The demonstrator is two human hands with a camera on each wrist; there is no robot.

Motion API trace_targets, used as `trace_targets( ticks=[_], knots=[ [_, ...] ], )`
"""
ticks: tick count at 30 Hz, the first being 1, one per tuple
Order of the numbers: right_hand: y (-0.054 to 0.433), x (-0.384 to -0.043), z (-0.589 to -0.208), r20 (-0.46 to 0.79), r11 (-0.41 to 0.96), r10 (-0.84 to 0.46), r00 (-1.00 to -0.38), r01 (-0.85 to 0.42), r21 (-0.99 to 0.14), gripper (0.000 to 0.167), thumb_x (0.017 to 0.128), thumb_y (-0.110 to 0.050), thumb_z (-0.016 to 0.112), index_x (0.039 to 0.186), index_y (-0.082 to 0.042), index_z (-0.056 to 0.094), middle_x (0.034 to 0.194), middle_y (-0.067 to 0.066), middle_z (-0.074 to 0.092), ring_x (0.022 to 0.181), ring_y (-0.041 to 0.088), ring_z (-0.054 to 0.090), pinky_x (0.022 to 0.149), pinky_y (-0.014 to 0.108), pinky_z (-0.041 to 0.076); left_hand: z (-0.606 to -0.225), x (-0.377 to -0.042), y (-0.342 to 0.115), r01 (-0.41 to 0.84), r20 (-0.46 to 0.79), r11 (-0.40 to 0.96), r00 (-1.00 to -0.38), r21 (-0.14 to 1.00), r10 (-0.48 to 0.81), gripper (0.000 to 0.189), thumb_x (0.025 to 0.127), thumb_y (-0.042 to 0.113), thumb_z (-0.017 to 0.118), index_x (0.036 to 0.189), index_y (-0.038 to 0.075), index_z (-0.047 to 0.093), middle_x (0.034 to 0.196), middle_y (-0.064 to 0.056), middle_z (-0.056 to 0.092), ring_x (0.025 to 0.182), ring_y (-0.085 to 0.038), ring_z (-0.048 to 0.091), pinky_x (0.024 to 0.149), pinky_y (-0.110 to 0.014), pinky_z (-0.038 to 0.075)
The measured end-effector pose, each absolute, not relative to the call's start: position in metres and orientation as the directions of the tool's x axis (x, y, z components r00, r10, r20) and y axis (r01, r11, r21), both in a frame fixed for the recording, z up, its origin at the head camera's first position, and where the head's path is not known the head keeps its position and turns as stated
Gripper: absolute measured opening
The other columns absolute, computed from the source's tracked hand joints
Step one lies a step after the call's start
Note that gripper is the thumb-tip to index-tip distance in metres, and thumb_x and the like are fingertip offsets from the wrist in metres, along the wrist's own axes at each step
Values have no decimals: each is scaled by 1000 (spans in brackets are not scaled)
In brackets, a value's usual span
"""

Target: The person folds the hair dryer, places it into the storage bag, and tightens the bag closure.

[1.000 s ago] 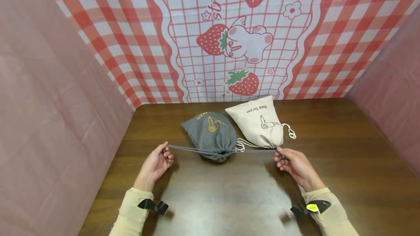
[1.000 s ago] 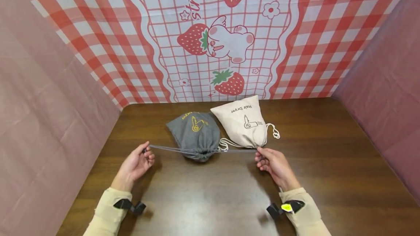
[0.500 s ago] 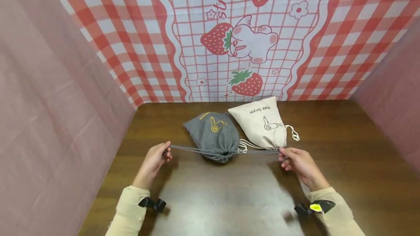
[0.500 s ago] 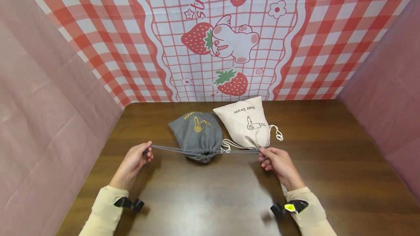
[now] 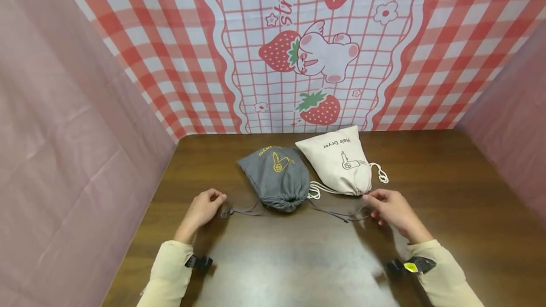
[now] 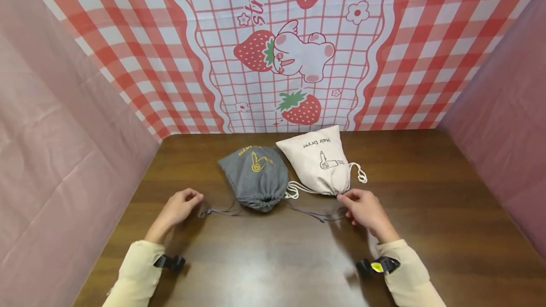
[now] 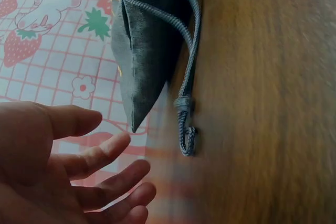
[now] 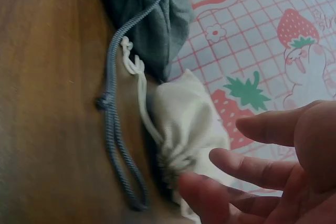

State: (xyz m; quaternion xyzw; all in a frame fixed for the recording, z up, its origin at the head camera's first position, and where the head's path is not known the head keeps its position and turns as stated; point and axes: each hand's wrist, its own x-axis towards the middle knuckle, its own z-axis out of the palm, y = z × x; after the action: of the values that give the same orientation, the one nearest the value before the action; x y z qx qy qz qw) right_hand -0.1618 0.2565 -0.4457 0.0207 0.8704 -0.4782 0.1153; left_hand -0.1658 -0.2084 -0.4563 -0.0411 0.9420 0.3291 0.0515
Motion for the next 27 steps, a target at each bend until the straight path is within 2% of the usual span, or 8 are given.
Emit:
trace_targets(
  ticks=[3,10,17,23,27],
  knots=[
    [258,-163,-440,-178,614,-73,-981,97,-784,36,97,-26,59,110,8,63,72,11,64,61,16,60,52,29,50,-454,-169,-203,-85,-62,785,-996,613,-59,29,97,28,56,107,4,67,110,-18,68,109,-38,62,93,-52,46],
    [258,-168,-428,-99,699,-95,-991,4,-715,35,97,-29,59,107,4,65,83,14,66,68,16,61,57,26,50,-447,-180,-189,-24,73,766,-993,642,-93,27,95,27,58,108,5,67,112,-19,66,110,-36,61,94,-52,44],
    [254,-176,-423,64,786,-104,-992,-122,-607,31,96,-28,59,102,1,69,89,14,71,81,21,63,70,34,46,-438,-190,-169,43,186,747,-977,664,-109,32,96,29,58,117,6,64,127,-21,60,122,-39,55,100,-55,42],
    [246,-180,-418,147,799,-89,-985,-159,-580,36,97,-31,57,105,2,67,92,17,69,86,30,63,75,41,46,-436,-194,-154,79,231,742,-967,666,-104,44,97,34,57,131,6,57,138,-19,55,130,-37,49,105,-56,39],
    [237,-182,-416,209,802,-72,-975,-181,-569,38,98,-34,56,108,1,65,100,20,67,92,35,63,79,48,48,-436,-197,-143,116,262,750,-962,651,-78,52,96,38,57,137,5,51,143,-20,49,135,-37,43,109,-56,35]
  ],
)
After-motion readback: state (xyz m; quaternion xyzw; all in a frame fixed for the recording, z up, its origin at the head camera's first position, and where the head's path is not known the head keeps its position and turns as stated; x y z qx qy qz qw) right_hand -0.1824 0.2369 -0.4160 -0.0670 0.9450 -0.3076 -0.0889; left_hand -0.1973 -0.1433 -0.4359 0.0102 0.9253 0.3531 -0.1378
